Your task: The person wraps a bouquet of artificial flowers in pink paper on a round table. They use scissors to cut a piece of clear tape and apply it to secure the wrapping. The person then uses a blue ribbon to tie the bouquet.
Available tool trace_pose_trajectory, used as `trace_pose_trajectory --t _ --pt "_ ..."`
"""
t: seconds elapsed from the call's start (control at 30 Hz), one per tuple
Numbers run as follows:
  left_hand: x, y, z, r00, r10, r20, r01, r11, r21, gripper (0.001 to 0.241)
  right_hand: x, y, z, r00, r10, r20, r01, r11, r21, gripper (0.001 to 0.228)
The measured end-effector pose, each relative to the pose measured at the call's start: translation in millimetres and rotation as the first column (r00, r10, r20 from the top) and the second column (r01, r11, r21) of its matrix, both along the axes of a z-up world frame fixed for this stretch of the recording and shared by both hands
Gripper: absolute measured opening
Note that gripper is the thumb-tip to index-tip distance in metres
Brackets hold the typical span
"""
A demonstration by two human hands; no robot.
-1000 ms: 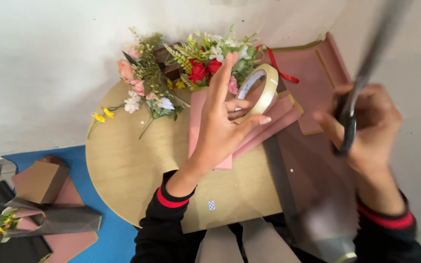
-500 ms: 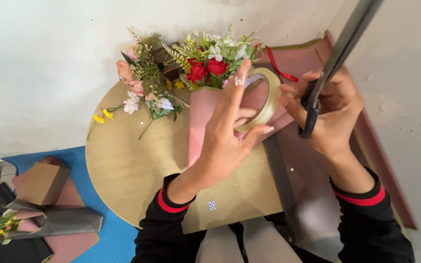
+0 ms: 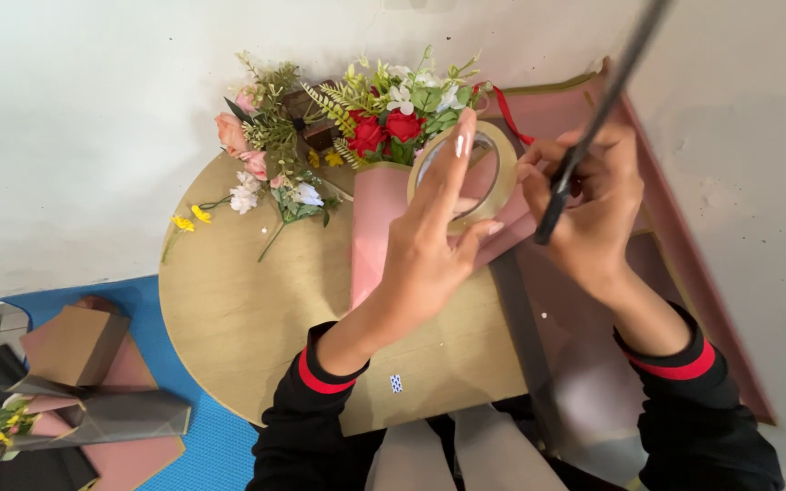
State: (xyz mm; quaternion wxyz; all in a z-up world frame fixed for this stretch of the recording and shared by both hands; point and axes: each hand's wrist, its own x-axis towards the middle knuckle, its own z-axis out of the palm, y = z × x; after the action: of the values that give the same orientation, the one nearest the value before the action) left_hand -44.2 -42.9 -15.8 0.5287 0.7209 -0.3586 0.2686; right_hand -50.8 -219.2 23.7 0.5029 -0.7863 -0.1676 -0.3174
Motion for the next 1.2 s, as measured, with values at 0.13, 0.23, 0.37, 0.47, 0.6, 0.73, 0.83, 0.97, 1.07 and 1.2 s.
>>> trace_pose_trajectory --t 0.13,0.23,0.37,0.47,0.6,0.73,0.83,0.97,1.07,1.2 --pt "11.6 9.0 2.7 0.998 -0.041 -0.051 0.041 0.999 -0.008 0.103 7.1 -8.0 11.9 0.981 0.162 -0.110 -0.130 0.958 0.254 0.043" --pt "20.7 14.5 6.9 0.994 -0.053 -0.093 0.053 0.999 -0.005 0.098 17.0 -16.2 25.6 0.983 0.150 -0.103 -0.129 0.974 0.187 0.046" --pt "20.8 17.6 6.8 0.953 -0.213 -0.217 0.224 0.974 0.027 0.098 31.0 -13.1 44.8 0.921 0.385 -0.051 -0.387 0.922 -0.026 0.044" --pt "19.9 19.2 7.6 0.937 -0.189 -0.293 0.223 0.971 0.090 0.093 45.0 -13.1 53.8 0.847 0.501 -0.179 -0.513 0.858 -0.029 0.042" --pt "20.5 20.3 11.0 0.917 -0.186 -0.352 0.245 0.960 0.132 0.083 60.0 -16.9 50.0 0.737 0.611 -0.289 -0.612 0.785 0.099 0.047" --pt "23.6 18.3 14.0 0.900 -0.212 -0.381 0.265 0.960 0.092 0.083 58.1 -8.1 47.7 0.820 0.529 -0.218 -0.532 0.845 0.048 0.047" --pt "32.5 16.3 10.3 0.831 -0.286 -0.477 0.312 0.950 -0.026 0.079 61.0 -2.9 42.5 0.854 0.484 -0.191 -0.473 0.875 0.103 0.043" --pt "49.2 19.0 8.5 0.779 -0.335 -0.531 0.272 0.942 -0.195 0.090 90.0 6.1 31.7 0.877 0.462 -0.129 -0.450 0.886 0.117 0.047" --pt "62.1 28.2 7.8 0.750 -0.343 -0.565 0.237 0.938 -0.254 0.103 111.6 13.4 28.7 0.876 0.459 -0.146 -0.441 0.887 0.139 0.047" --pt "69.5 45.2 8.6 0.664 -0.467 -0.584 0.245 0.874 -0.420 0.128 151.7 21.5 29.6 0.933 0.350 -0.088 -0.333 0.929 0.163 0.050"
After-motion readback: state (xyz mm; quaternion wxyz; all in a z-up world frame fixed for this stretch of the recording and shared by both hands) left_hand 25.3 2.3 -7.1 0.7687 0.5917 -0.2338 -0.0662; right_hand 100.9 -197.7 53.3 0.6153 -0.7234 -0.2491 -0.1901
